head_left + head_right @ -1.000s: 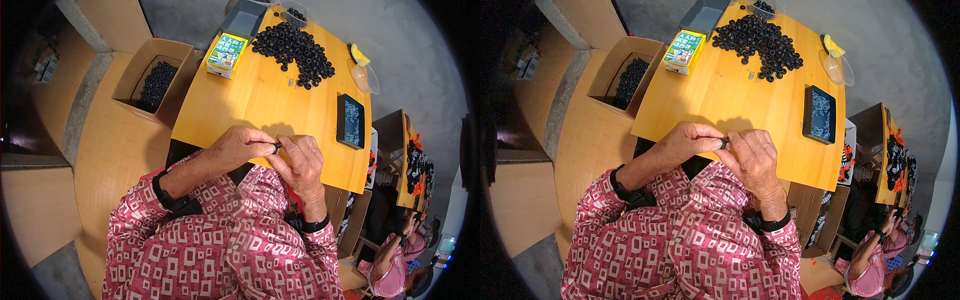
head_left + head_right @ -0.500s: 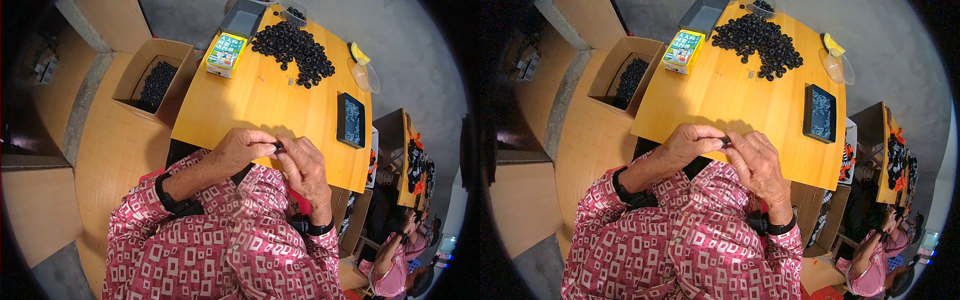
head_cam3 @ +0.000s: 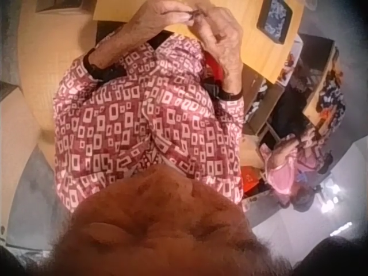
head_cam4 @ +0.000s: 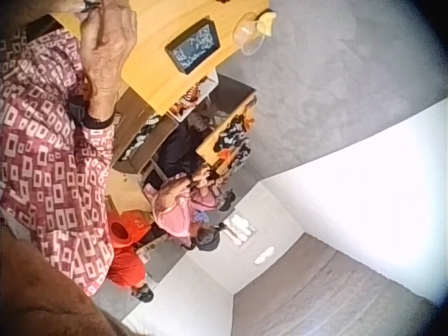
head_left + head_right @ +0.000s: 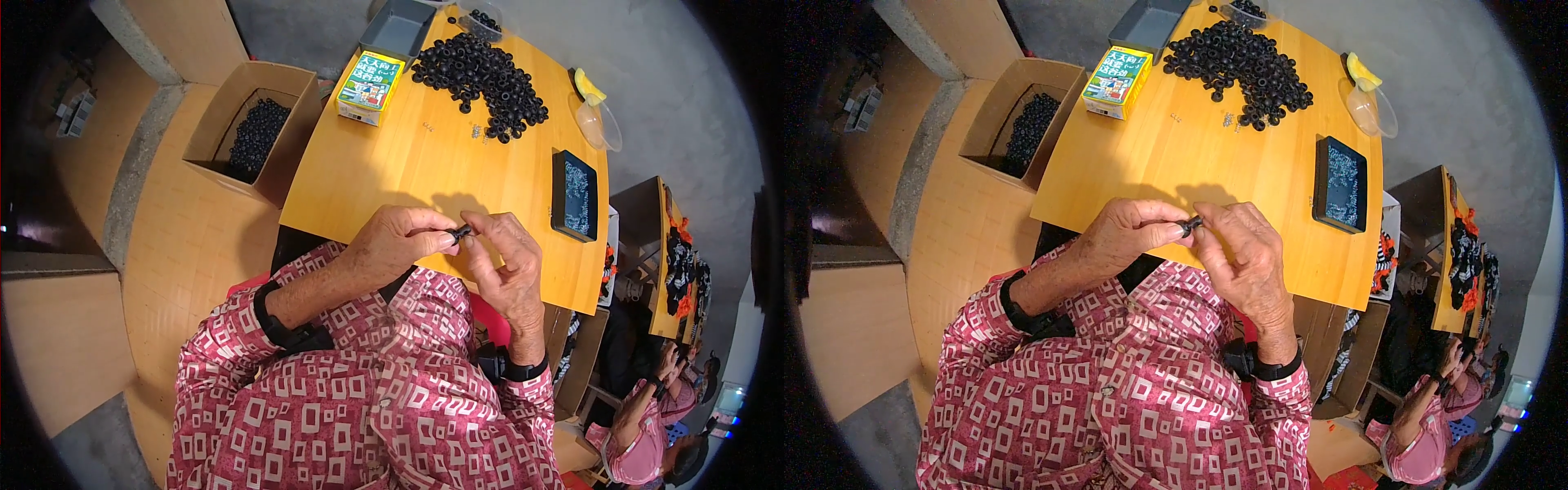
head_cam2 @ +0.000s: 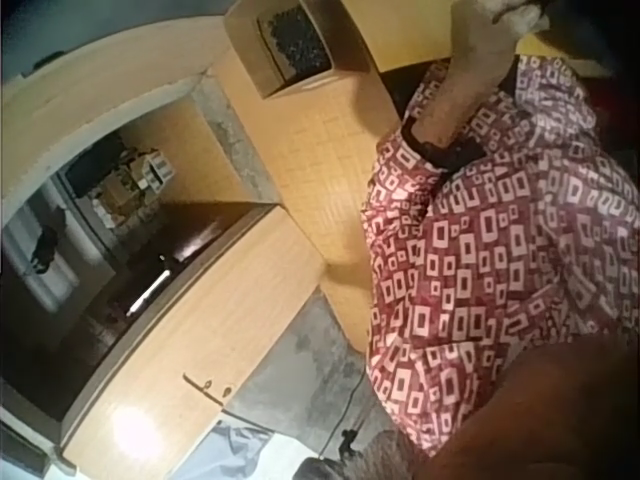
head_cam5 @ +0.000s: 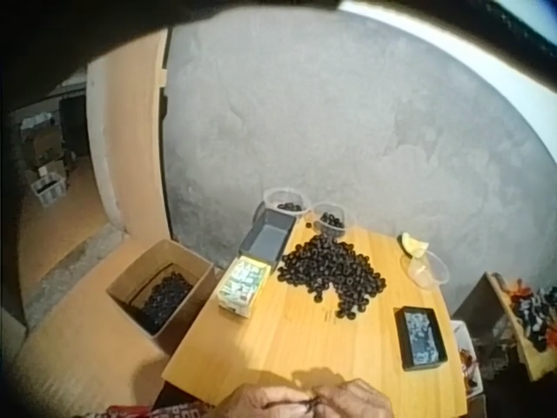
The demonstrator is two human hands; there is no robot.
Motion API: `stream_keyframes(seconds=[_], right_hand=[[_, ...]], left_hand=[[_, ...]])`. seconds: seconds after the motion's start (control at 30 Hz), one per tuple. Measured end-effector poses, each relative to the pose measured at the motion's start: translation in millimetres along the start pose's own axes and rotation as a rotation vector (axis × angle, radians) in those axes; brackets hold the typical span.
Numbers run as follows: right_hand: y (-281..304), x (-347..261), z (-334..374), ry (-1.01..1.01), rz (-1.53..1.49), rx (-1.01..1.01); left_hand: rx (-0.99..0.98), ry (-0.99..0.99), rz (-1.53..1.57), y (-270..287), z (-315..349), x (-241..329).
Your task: The person assembles small rubber grommets by hand at a workstation.
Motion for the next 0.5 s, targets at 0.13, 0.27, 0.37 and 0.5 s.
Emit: stream_keyframes(seconds=[0.13, 0.27, 0.37, 0.5], right_hand=[[1.6, 7.8, 2.8, -0.067, -0.124, 0.008], [-2.8, 16.8, 1.1, -0.130, -0.167, -0.040], [5.2, 45.7, 4.4, -0.237, -0.185, 0.056], [15.9, 73.2, -3.2, -0.306, -0.134, 0.153]], left_hand=[[-0.013, 0.007, 0.021, -1.5, -0.3, 3.3], [0.004, 0.011, 0.048, 0.7, -2.1, -2.1], [0.087, 0.072, -0.016, 12.5, -2.9, -4.7], [0.127, 0.080, 0.093, 22.5, 2.9, -7.4]])
Point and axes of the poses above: each hand's wrist, its own z-axis away from the middle knuckle, its own y-axis out of the back of the hand, x = y × z, the point moved 8 cm from there along -z, towards the middle knuckle, and after that the axes turned 8 degrees about -z, right-handed, at the moved point
